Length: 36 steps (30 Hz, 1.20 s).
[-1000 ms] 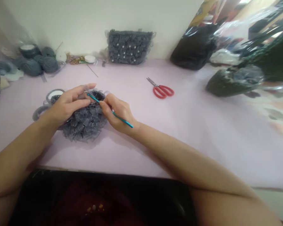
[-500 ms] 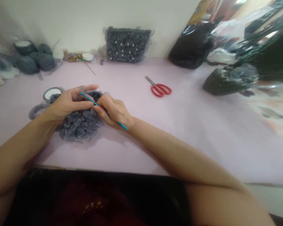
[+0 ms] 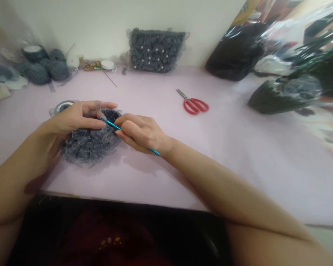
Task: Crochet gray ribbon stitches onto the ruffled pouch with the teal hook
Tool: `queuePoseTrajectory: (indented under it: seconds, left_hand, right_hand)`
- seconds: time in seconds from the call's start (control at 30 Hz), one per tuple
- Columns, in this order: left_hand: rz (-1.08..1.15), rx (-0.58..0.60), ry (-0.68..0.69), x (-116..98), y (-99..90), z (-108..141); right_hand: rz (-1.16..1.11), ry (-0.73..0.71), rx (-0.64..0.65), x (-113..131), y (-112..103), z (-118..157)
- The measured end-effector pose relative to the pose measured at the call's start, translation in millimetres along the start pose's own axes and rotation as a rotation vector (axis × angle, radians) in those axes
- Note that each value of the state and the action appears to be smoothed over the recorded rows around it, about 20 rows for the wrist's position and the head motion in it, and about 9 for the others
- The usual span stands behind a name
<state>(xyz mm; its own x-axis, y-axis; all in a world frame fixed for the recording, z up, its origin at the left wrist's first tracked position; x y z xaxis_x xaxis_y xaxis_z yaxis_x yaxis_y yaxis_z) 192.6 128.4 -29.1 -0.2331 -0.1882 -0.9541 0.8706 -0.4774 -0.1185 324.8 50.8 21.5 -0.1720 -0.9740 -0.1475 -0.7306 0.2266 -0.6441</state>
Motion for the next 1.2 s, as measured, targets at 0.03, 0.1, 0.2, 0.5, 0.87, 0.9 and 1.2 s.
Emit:
queuePoseTrajectory:
  seconds: [0.03,0.1,0.2,0.5,0.87,0.9,1.2]
  left_hand:
    - [-0.017,0.004,-0.007,-0.3,-0.4,0.3]
    - [-0.046,0.016,-0.017,-1.0,-0.7,1.0]
    - [-0.050,0.037,-0.022,-1.2,-1.6,1.8]
    - [-0.095,0.101,0.026,-2.3,-4.3,2.3]
    - [-0.084,0.073,0.074,-2.7,4.6,-0.4]
    - [-0.096,0.070,0.067,-2.4,3.3,-0.5]
    - [-0.182,0.067,0.047,-2.5,-4.5,-1.4]
  right_hand:
    - [0.021,-0.017,0.005,1.5,-0.4,-0.5]
    - [0.063,-0.051,0.013,5.0,-1.4,-2.2]
    - [0.109,-0.095,0.027,9.8,-2.4,-6.3]
    - [-0.133,0.042,0.013,2.2,0.4,-3.4]
    - [-0.304,0.231,-0.127,-9.5,8.2,9.5]
    - [-0.284,0.209,-0.112,-9.0,7.5,8.6]
    - [0.099,-0.129,0.018,8.0,-0.7,-4.3]
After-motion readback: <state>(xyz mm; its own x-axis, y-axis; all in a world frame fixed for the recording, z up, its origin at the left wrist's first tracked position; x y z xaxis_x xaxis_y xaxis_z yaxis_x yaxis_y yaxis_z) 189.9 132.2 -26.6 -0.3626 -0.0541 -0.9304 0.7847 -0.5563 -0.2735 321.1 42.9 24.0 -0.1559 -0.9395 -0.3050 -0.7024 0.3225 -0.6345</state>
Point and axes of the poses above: each hand's wrist, its own z-axis away from the middle knuckle, its own y-axis out of the palm, x = y × z, the point moved 10 cm from there along -z, towards the middle knuckle, and after that the axes turned 7 degrees about -y, right-handed, at the moved point
